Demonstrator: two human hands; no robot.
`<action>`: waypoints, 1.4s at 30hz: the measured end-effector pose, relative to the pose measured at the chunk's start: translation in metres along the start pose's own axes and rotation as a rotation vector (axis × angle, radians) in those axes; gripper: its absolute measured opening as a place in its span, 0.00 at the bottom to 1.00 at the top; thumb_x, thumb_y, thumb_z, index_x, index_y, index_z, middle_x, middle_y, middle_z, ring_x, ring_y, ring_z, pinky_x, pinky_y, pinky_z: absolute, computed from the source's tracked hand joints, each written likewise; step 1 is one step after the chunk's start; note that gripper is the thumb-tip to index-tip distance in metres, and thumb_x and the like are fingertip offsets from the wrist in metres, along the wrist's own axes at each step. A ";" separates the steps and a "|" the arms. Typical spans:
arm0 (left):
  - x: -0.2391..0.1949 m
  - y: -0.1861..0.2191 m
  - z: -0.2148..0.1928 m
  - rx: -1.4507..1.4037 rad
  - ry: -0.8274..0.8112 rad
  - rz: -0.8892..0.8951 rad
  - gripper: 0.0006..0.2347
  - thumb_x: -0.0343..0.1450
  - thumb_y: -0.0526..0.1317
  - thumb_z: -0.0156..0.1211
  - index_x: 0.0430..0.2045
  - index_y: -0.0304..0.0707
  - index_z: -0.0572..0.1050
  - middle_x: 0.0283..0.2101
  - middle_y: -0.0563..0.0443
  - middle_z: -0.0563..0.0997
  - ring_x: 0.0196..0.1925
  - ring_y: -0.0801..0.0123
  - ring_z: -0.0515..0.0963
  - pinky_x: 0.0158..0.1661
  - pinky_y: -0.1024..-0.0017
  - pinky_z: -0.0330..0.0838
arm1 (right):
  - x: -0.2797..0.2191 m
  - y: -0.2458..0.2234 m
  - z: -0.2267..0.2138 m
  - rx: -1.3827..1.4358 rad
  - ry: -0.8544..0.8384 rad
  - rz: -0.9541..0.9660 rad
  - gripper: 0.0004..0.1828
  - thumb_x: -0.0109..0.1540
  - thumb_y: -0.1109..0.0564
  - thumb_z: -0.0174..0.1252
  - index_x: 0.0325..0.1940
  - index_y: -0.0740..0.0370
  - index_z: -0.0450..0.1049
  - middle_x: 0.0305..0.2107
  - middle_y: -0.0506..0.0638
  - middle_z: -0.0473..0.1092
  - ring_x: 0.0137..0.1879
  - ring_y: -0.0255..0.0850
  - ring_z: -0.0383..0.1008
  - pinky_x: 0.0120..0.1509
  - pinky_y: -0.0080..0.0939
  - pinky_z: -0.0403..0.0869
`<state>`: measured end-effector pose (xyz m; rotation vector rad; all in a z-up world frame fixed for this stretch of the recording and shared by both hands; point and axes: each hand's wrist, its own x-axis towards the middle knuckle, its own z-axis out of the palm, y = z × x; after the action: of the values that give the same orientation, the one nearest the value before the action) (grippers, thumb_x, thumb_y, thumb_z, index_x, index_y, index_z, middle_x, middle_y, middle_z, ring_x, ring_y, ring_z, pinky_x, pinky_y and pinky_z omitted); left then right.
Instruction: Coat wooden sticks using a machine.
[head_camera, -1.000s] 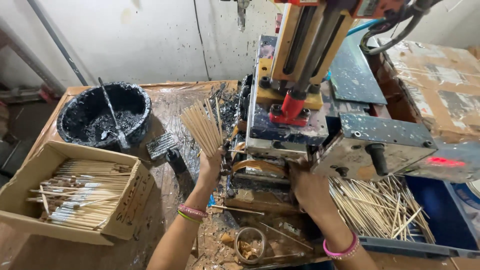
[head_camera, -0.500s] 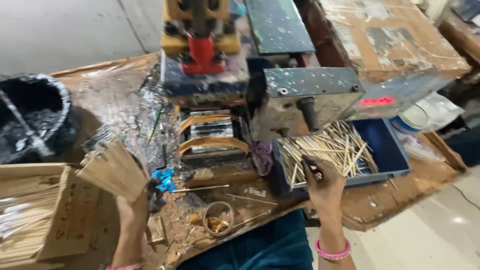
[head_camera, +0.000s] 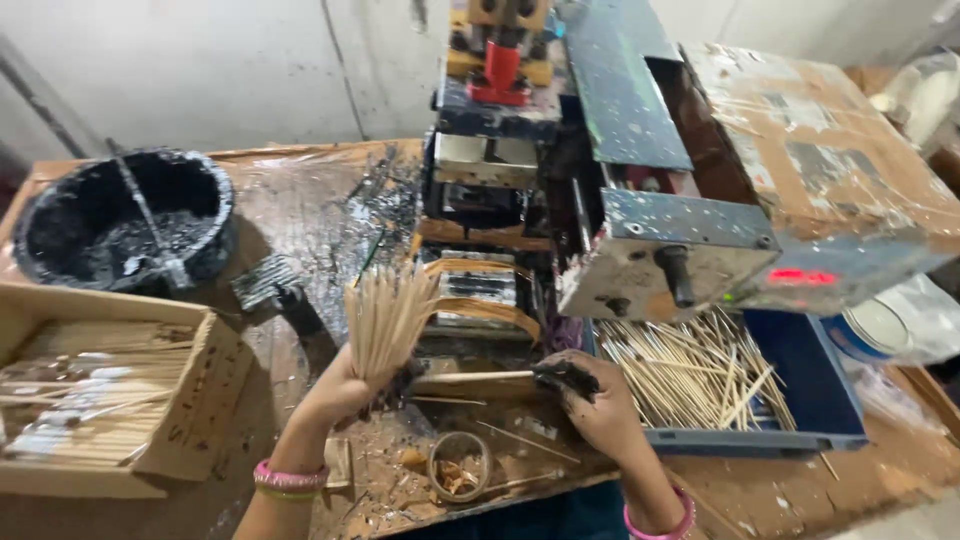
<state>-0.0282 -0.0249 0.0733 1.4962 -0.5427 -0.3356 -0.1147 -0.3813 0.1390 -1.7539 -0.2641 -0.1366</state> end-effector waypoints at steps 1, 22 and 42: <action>0.007 0.010 -0.009 0.022 0.178 0.054 0.09 0.68 0.31 0.59 0.40 0.31 0.79 0.29 0.58 0.76 0.28 0.80 0.68 0.27 0.76 0.63 | 0.014 -0.013 0.005 -0.168 -0.016 -0.163 0.13 0.58 0.69 0.59 0.46 0.65 0.80 0.37 0.54 0.80 0.45 0.39 0.80 0.52 0.37 0.76; 0.104 -0.036 -0.024 -0.274 0.649 0.127 0.09 0.68 0.30 0.52 0.39 0.34 0.75 0.36 0.57 0.75 0.38 0.76 0.72 0.40 0.75 0.67 | 0.072 -0.015 0.036 -1.085 0.254 -0.362 0.15 0.59 0.60 0.56 0.50 0.56 0.80 0.51 0.53 0.76 0.40 0.56 0.78 0.40 0.55 0.75; -0.068 -0.066 -0.014 -0.182 0.750 -0.086 0.08 0.75 0.35 0.54 0.45 0.32 0.73 0.32 0.49 0.77 0.26 0.67 0.75 0.23 0.70 0.69 | -0.079 0.057 -0.069 -1.019 0.595 -0.059 0.15 0.58 0.66 0.62 0.49 0.69 0.79 0.44 0.63 0.76 0.50 0.59 0.75 0.55 0.51 0.72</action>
<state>-0.0694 0.0191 -0.0007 1.3469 0.1470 0.1199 -0.1732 -0.4674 0.0803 -2.5875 0.2487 -0.9496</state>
